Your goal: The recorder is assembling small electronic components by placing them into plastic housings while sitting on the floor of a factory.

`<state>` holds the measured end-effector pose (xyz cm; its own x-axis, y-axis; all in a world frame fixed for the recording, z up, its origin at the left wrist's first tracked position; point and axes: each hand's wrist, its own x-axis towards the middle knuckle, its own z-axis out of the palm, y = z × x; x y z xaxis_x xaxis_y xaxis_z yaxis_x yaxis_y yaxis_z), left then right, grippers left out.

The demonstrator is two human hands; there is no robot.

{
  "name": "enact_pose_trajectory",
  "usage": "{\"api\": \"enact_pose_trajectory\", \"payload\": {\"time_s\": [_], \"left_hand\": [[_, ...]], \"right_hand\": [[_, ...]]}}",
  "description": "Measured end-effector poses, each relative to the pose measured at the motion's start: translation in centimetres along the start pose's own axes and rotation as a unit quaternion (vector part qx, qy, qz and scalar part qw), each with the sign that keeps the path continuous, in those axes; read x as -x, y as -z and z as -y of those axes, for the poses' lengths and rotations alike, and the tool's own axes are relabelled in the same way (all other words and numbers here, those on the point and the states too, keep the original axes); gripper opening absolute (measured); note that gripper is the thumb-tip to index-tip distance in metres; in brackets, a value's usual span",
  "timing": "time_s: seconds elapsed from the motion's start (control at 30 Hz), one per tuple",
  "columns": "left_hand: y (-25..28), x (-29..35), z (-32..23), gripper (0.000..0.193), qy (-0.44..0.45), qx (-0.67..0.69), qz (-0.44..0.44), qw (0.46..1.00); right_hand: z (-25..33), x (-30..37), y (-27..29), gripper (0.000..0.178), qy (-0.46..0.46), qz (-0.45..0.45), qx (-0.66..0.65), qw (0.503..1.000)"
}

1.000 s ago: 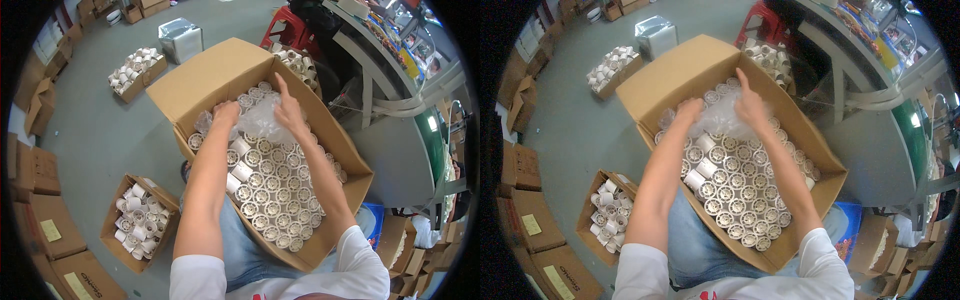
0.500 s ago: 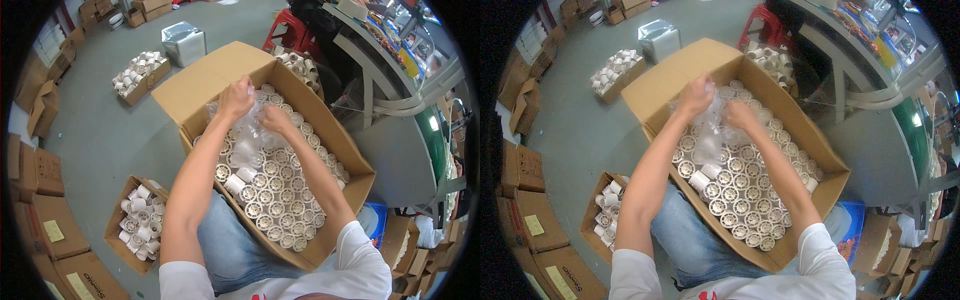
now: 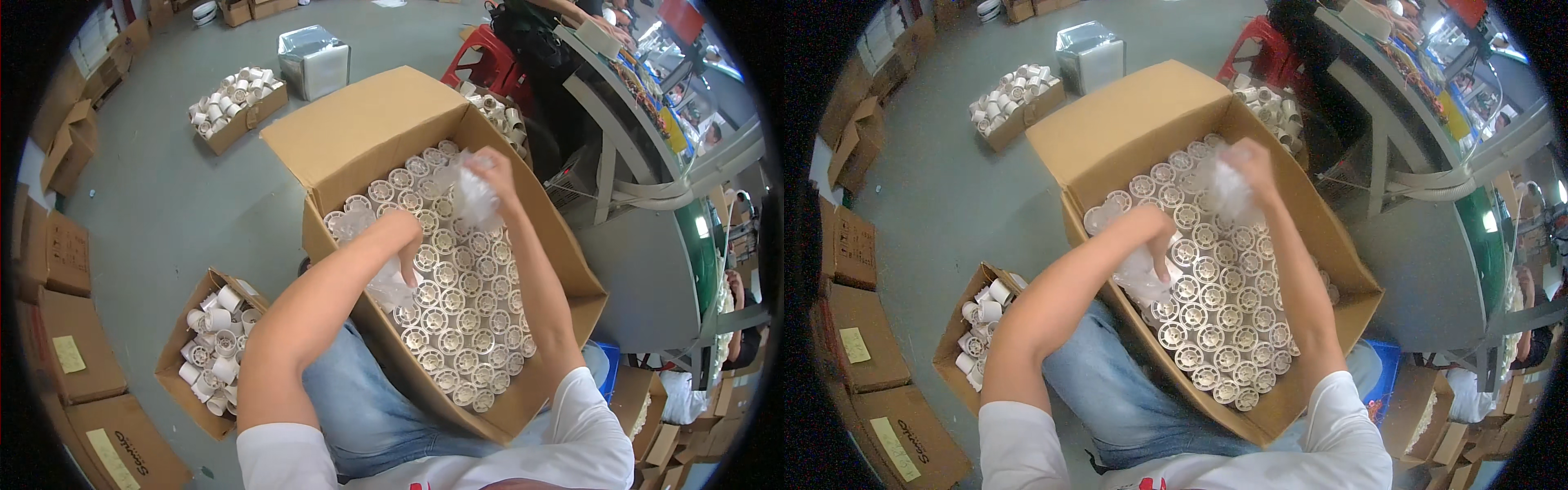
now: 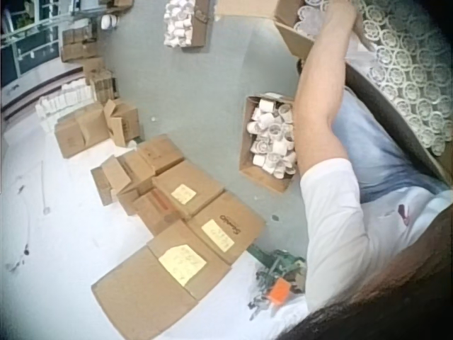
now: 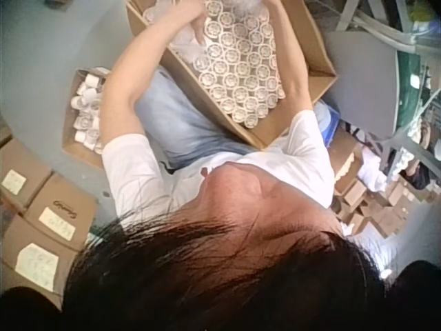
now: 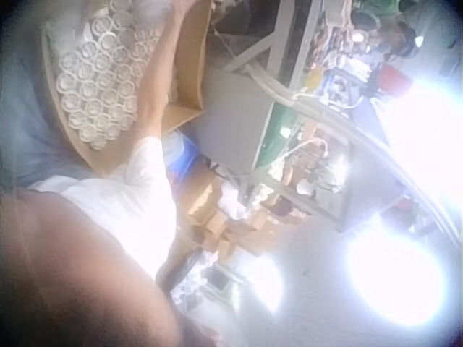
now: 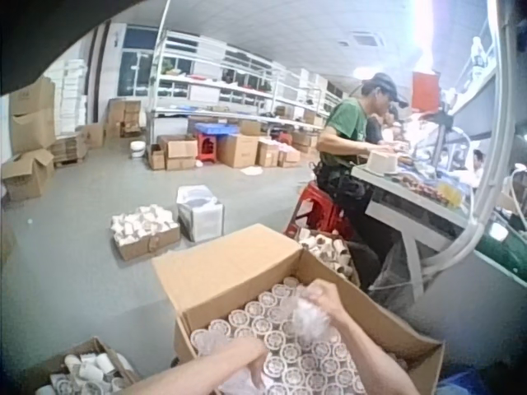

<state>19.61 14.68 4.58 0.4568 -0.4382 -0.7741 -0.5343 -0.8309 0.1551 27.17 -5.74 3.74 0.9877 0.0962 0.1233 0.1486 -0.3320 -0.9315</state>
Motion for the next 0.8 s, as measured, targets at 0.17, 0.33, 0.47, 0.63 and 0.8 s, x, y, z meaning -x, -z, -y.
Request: {"api": "enact_pose_trajectory", "payload": {"time_s": [0.17,0.33,0.47,0.63,0.8], "left_hand": [[-0.8,0.6,-4.8,0.079,-0.025,-0.123,0.147,0.981],[-2.8,0.0,-4.0,0.063,-0.046,-0.156,0.168,0.972],[-3.0,-1.3,-2.6,0.039,-0.057,-0.099,0.129,0.985],[-1.5,1.1,-1.9,0.026,-0.079,0.005,-0.127,0.989],[-0.9,-0.4,-0.5,0.022,-0.091,0.046,-0.28,0.955]], "right_hand": [[1.4,-2.4,1.7,0.034,0.071,-0.054,0.218,0.972],[-1.7,-2.2,-2.9,0.044,-0.04,0.111,0.358,0.926],[-4.2,-1.7,-3.1,0.044,-0.042,0.052,0.398,0.915],[-3.8,-2.1,-0.5,0.023,-0.003,0.066,0.277,0.959],[0.2,-4.2,3.0,0.014,0.051,-0.049,0.065,0.995]]}}
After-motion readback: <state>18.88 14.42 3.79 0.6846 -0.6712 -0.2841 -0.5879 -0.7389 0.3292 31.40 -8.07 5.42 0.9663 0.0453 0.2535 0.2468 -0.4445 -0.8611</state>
